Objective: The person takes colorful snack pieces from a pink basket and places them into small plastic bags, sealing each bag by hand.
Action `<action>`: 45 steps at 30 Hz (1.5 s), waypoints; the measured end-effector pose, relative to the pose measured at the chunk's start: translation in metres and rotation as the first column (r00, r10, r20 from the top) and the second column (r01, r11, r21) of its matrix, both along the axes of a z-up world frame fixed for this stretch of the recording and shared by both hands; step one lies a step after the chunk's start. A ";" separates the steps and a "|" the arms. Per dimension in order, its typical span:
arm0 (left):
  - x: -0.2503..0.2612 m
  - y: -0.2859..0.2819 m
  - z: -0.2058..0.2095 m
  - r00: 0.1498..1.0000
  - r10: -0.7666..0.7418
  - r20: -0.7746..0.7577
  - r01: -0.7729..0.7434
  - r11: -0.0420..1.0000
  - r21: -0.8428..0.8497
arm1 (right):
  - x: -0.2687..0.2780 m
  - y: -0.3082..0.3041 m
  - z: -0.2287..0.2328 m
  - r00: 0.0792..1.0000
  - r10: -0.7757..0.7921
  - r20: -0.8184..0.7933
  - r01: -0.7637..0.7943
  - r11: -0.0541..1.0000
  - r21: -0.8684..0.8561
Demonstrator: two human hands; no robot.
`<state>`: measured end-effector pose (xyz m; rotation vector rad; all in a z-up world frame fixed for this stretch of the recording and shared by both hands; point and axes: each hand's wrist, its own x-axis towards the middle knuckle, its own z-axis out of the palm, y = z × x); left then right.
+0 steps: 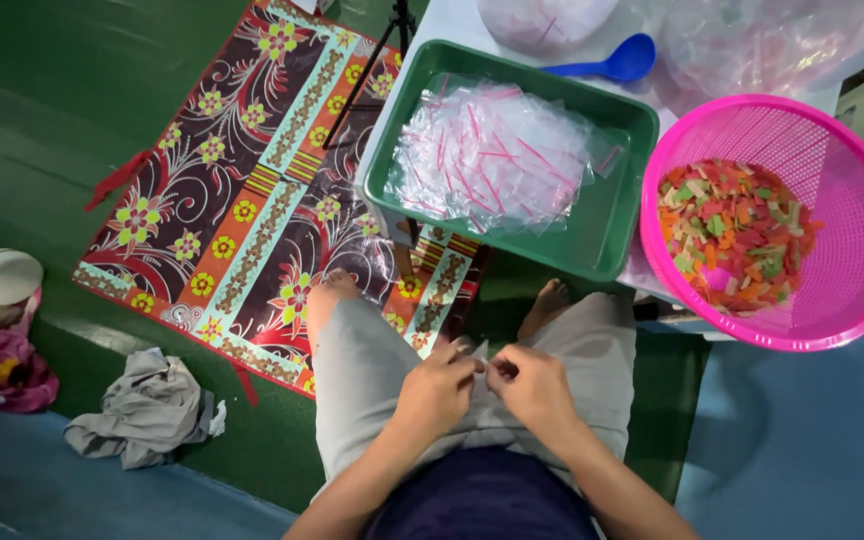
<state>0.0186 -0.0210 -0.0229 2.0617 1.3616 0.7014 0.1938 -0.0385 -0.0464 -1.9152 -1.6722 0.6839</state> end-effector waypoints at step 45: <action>-0.002 0.094 0.127 0.951 -0.303 0.056 0.269 0.904 0.331 | 0.220 0.112 0.128 0.952 0.165 0.258 -0.181 0.983 0.041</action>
